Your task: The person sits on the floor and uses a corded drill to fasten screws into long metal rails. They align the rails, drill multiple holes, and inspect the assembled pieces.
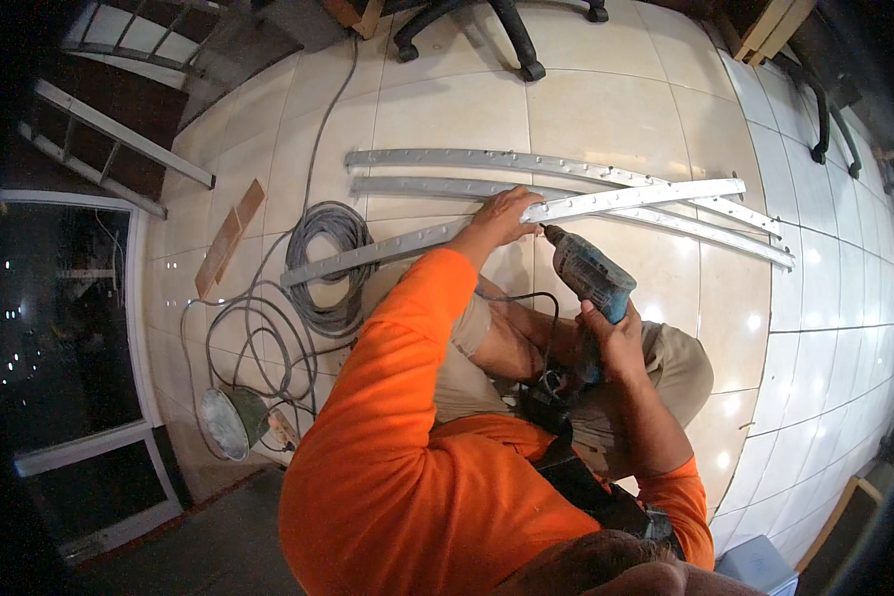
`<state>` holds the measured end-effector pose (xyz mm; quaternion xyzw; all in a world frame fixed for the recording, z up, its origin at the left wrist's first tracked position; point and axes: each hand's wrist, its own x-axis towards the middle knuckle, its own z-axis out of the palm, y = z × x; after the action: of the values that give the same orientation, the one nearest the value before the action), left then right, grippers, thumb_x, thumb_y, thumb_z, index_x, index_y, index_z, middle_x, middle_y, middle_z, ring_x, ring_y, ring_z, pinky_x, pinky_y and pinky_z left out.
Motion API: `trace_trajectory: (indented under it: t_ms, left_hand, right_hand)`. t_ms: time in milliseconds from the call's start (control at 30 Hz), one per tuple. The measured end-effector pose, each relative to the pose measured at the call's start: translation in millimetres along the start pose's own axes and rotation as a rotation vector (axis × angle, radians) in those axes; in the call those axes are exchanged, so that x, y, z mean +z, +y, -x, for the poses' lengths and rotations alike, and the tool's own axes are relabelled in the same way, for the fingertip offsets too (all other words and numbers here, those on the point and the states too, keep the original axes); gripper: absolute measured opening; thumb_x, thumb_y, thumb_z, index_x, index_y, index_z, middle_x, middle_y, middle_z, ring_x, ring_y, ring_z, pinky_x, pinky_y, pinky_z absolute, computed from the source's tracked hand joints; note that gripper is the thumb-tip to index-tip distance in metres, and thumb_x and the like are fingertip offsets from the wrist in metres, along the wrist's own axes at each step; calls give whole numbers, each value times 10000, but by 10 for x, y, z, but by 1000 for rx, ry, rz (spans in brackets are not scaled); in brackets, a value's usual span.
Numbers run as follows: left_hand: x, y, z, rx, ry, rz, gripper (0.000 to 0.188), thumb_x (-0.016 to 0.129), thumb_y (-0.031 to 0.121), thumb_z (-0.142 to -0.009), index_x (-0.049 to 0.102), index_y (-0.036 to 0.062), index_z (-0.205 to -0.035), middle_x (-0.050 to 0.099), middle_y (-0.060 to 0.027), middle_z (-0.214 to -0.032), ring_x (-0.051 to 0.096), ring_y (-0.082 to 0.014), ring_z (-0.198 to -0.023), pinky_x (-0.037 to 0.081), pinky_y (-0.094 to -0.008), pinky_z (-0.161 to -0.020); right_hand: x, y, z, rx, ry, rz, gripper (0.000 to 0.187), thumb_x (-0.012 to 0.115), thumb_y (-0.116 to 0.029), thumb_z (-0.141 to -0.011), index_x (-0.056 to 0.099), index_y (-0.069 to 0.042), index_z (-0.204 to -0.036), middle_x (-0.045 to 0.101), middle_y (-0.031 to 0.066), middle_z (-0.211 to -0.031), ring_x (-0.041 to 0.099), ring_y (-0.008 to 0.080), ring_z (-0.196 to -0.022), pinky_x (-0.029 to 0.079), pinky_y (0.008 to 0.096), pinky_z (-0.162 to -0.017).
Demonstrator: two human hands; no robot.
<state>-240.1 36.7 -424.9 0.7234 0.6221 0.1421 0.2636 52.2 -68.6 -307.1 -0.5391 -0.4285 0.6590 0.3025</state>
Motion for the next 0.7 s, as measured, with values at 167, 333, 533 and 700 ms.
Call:
trace_trajectory:
  t_ms: [167,333,533,700]
  left_hand:
    - [-46,-43,22,29,-5,-3,453,855,312,-793,724,116,-1180,651,-94,-1143,636,-330,-1119,516,-428,-964]
    - [-22,-84,41,97,47,-108,282,838,298,-802,786,96,-992,658,-78,-1109,656,-297,-1036,527,-410,-924]
    - [-40,-71,32,238,88,-170,240,782,295,-853,784,84,-967,682,-80,-1034,664,-309,-1009,537,-422,-895]
    - [-30,-22,7,145,125,-60,202,753,249,-885,772,65,-965,697,-105,-1024,672,-336,-989,544,-444,-872]
  right_hand:
    - [-44,-36,-25,31,79,-93,350,766,-204,-932,591,5,-1150,689,117,-868,672,192,-703,540,326,-586]
    - [-76,-48,-53,37,47,-175,372,770,-226,-929,586,-1,-1161,689,129,-880,670,205,-683,549,332,-557]
    - [-93,-92,-71,126,33,-220,367,758,-223,-938,573,-15,-1178,694,144,-893,671,217,-675,564,346,-529]
    - [-113,-28,-99,150,71,-264,367,751,-223,-945,564,-12,-1180,696,153,-897,682,226,-676,566,347,-524]
